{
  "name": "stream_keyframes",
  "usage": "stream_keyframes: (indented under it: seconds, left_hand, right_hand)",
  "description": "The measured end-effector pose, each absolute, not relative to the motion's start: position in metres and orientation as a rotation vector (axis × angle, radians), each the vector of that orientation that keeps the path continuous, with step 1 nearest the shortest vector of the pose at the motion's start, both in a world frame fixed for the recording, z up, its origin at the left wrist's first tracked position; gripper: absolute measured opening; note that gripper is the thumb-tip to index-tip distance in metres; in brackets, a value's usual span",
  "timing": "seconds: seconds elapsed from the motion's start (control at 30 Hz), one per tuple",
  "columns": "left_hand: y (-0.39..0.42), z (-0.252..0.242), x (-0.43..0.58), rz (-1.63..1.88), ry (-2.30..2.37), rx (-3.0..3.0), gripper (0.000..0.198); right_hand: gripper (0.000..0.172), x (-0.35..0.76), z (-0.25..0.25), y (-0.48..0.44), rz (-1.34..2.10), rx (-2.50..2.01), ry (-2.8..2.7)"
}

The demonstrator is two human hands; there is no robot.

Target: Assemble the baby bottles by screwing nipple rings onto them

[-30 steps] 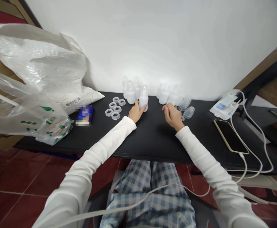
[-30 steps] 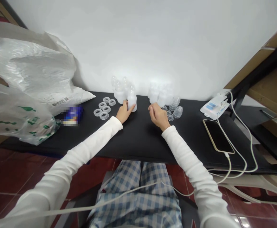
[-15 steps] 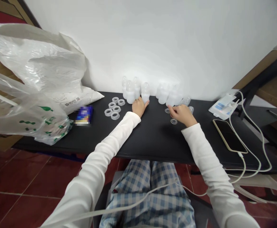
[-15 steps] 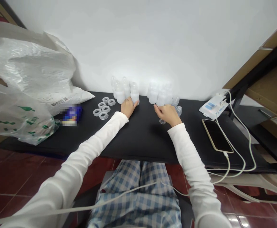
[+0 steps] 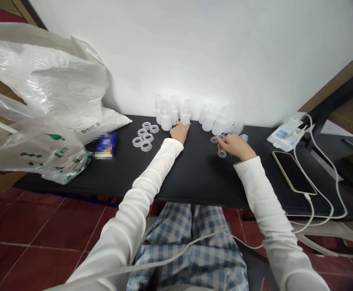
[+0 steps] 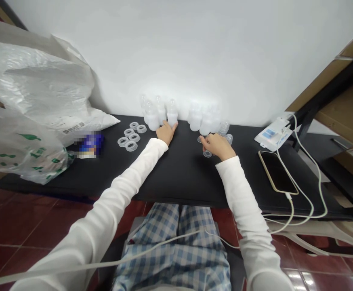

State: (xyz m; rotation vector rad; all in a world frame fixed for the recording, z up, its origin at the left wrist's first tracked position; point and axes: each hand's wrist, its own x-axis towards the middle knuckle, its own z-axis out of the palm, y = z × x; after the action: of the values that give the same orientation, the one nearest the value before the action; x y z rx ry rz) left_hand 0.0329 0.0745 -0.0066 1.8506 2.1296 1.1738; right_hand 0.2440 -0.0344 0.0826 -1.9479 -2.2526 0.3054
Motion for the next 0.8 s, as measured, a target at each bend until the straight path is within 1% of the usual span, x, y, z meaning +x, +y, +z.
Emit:
stream_keyframes:
  seconds: [0.1, 0.17, 0.2, 0.33, 0.4, 0.47, 0.6, 0.7, 0.77, 0.8]
  left_hand:
    - [0.071, -0.004, 0.031, 1.072, 2.17, 1.873, 0.067]
    - [0.066, -0.002, 0.03, 0.984, 2.195, 1.889, 0.067]
    - [0.063, -0.001, 0.03, 0.932, 2.204, 1.91, 0.064]
    - [0.049, -0.003, 0.029, 0.753, 2.112, 2.146, 0.037]
    - [0.045, -0.004, 0.029, 0.752, 1.998, 2.271, 0.03]
    - [0.044, -0.006, 0.029, 0.793, 1.933, 2.31, 0.027]
    - [0.045, -0.004, 0.028, 0.785, 1.977, 2.259, 0.032]
    - [0.039, 0.001, 0.027, 0.689, 1.981, 2.326, 0.039]
    - [0.027, 0.003, 0.024, 0.639, 1.942, 2.392, 0.044]
    - [0.019, 0.004, 0.022, 0.624, 1.921, 2.416, 0.046]
  right_hand:
    - [0.064, 0.248, 0.08, -0.032, 0.324, -1.956, -2.25]
    - [0.066, 0.25, 0.079, -0.031, 0.346, -1.962, -2.253]
    - [0.066, 0.25, 0.079, -0.031, 0.362, -1.967, -2.256]
    - [0.064, 0.249, 0.08, -0.032, 0.344, -1.989, -2.255]
    - [0.062, 0.246, 0.08, -0.033, 0.276, -1.977, -2.259]
    - [0.06, 0.243, 0.081, -0.034, 0.225, -1.955, -2.276]
    - [0.056, 0.239, 0.081, -0.035, 0.131, -1.928, -2.31]
    - [0.051, 0.24, 0.078, -0.033, 0.167, -1.859, -2.337]
    - [0.044, 0.242, 0.074, -0.03, 0.204, -1.761, -2.376]
    - [0.038, 0.244, 0.072, -0.029, 0.215, -1.715, -2.391]
